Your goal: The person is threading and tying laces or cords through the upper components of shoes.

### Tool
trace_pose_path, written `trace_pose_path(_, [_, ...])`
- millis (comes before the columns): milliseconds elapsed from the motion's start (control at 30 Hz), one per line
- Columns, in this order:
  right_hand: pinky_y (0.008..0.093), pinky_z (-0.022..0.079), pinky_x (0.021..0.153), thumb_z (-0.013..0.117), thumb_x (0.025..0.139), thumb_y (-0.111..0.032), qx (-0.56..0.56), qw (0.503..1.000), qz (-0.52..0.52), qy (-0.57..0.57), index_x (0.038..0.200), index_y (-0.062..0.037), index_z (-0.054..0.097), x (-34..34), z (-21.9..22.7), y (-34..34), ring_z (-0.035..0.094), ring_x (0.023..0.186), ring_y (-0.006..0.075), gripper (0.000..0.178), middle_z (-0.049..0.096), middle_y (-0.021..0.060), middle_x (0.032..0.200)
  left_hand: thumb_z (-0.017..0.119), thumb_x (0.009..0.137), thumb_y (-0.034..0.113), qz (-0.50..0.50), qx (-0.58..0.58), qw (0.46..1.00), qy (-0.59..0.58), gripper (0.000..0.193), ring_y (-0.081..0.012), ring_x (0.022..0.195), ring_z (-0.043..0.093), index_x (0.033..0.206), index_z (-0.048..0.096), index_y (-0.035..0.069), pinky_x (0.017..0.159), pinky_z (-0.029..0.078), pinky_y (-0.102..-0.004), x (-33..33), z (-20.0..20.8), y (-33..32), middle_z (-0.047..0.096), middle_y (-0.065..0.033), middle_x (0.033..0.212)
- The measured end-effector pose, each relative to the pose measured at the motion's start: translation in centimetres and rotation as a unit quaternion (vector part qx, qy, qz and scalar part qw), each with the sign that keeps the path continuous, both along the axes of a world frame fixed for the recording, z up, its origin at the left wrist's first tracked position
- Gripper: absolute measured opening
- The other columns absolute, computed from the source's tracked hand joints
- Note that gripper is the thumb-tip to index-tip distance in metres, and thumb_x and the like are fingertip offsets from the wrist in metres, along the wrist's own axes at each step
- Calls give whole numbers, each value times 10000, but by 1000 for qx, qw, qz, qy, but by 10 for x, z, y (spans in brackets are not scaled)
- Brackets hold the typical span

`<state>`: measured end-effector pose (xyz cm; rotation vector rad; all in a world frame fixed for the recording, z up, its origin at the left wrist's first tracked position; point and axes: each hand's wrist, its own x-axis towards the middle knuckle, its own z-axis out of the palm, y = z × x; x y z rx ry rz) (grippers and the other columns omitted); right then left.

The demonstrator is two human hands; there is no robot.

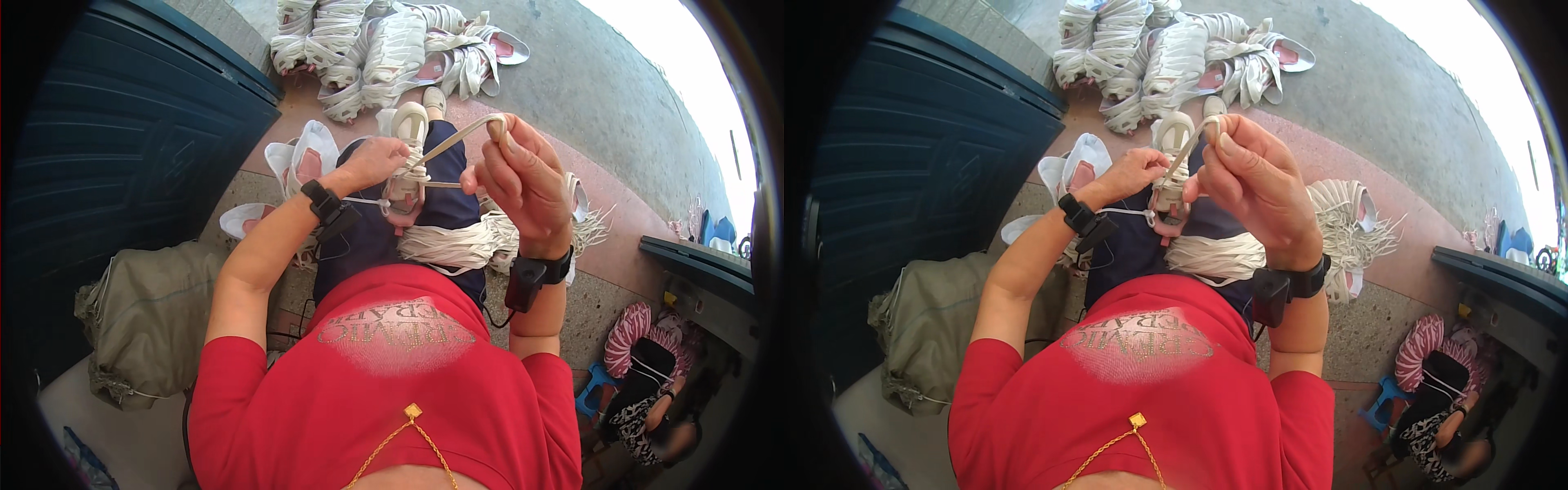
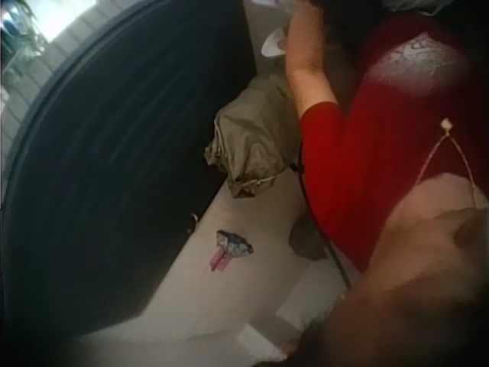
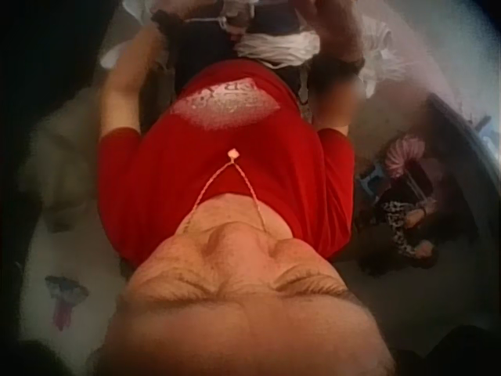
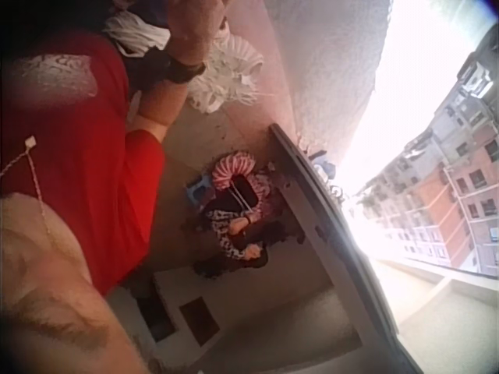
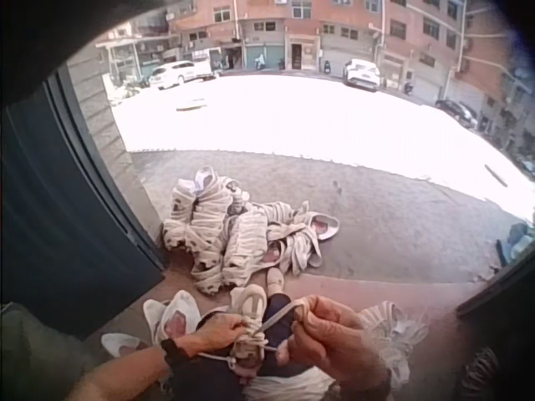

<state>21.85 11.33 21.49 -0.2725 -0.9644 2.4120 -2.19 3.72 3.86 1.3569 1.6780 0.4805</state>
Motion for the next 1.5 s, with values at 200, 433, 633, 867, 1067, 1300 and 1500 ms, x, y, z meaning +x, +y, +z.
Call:
trace_pose_path(200, [309,528,840,480,1080,-206,20,998,51,-8,1130,-15,537,-5,-17,6,513,587,99,206,538,4,667,665,898,180,-137,62,978,-143,225,-208,872,666,1051,705,21,813,516,-330,28,35,7,711,-81,921])
trace_pose_path(433, [278,491,852,571,1000,-172,155,962,-55,-216,1048,10,607,2,-26,23,617,804,99,191,650,46,897,646,998,210,-84,-84,957,-265,239,-62,912,619,1084,738,7,826,501,-248,14,61,15,722,5,977])
trace_pose_path(633, [388,470,914,531,940,-151,-39,996,-66,45,981,-25,595,9,-52,26,576,971,219,147,609,117,1005,590,1037,208,-74,-15,963,-258,274,-74,923,638,1090,732,-21,872,503,-252,22,77,0,736,-35,995])
trace_pose_path(867, [245,418,658,596,979,-194,162,959,-11,-232,972,17,627,33,-68,26,526,727,86,214,610,40,817,573,1047,231,216,71,855,-466,255,-142,800,627,1100,655,-4,821,528,-298,-47,103,14,636,-33,862])
trace_pose_path(1067, [478,525,800,653,820,-73,618,601,183,-472,970,33,689,71,-142,15,678,914,405,187,697,228,922,540,1064,271,378,139,817,-413,252,-71,591,405,1060,594,25,558,380,-243,-161,91,-1,454,36,722])
trace_pose_path(1300, [426,462,931,603,808,-91,700,584,51,-408,879,-31,696,25,-196,-31,615,1116,304,132,689,147,1094,571,1017,208,163,-124,954,-217,250,-66,661,554,1139,671,14,590,460,-228,-45,-9,-63,619,29,802])
trace_pose_path(1500, [428,421,974,587,815,-116,676,585,-106,-435,885,-18,702,0,-225,-41,552,1194,293,167,650,116,1197,613,956,165,74,40,996,30,208,-205,656,663,1043,686,-9,641,527,-348,-5,-23,-70,683,-139,739])
